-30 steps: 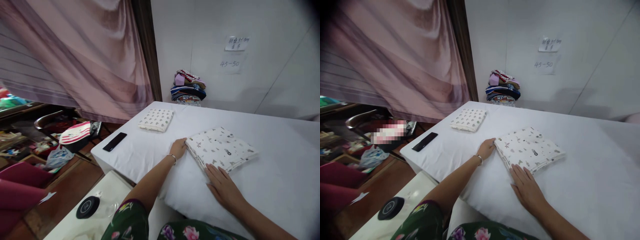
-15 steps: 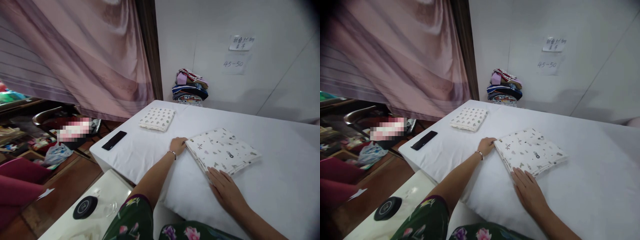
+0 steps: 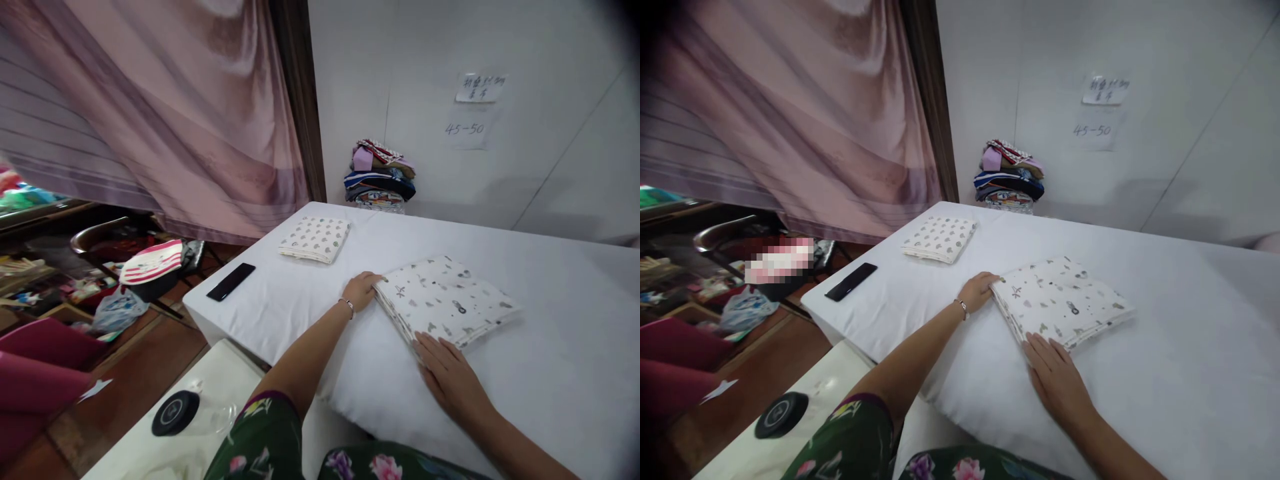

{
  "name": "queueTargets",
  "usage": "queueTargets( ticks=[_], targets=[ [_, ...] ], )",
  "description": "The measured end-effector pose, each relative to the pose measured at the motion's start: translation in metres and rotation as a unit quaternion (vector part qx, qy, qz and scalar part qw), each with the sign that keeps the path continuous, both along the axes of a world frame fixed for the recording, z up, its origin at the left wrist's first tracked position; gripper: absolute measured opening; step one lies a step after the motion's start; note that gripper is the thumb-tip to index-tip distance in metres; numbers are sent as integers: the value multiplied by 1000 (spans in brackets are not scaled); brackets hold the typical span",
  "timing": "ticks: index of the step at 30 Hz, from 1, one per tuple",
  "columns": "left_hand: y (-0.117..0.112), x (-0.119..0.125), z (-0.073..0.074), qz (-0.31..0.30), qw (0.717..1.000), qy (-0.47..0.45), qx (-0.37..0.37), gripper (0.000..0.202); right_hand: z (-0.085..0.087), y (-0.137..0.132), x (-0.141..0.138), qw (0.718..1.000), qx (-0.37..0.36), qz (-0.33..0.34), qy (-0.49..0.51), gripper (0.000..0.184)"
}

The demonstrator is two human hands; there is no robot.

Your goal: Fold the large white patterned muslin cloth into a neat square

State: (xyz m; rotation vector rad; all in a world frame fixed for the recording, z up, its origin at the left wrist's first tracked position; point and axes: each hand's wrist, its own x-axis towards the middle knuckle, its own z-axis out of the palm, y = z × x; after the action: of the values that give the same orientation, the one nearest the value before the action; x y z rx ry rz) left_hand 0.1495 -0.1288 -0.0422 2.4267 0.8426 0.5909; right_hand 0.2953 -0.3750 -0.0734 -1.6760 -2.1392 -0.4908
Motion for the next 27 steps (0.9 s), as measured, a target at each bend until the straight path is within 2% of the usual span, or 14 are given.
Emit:
queueTargets(
  ticks=[3, 8, 11, 16, 20, 23, 25, 27],
  targets=[
    [3, 1, 0, -17, 1000, 20, 5, 43, 1, 0, 0, 1000, -5, -4, 2, 48],
    [14, 6, -1, 21, 997, 71, 23, 38, 1, 2, 0, 1000, -12, -8, -1, 45],
    [17, 7, -5, 34, 997, 66, 9, 35, 0, 3, -1, 1000, -15, -7, -4, 43],
    [16, 4, -6, 8, 999, 54, -2, 38, 0, 4, -1, 1000, -6, -8, -10, 41],
    [5, 3, 8, -2, 999, 36, 6, 47, 0, 5, -2, 1000, -5, -8, -18, 39],
    [-15, 7, 17, -47, 996, 23, 68, 46, -2, 6, -2, 1000, -2, -10, -19, 38],
    [-27, 10, 17, -84, 990, 45, 105, 43, -2, 6, -3, 1000, -1, -16, -21, 37],
    [-36, 10, 11, -103, 985, 88, 110, 43, -1, 6, -5, 999, -6, -24, -20, 36]
  ],
)
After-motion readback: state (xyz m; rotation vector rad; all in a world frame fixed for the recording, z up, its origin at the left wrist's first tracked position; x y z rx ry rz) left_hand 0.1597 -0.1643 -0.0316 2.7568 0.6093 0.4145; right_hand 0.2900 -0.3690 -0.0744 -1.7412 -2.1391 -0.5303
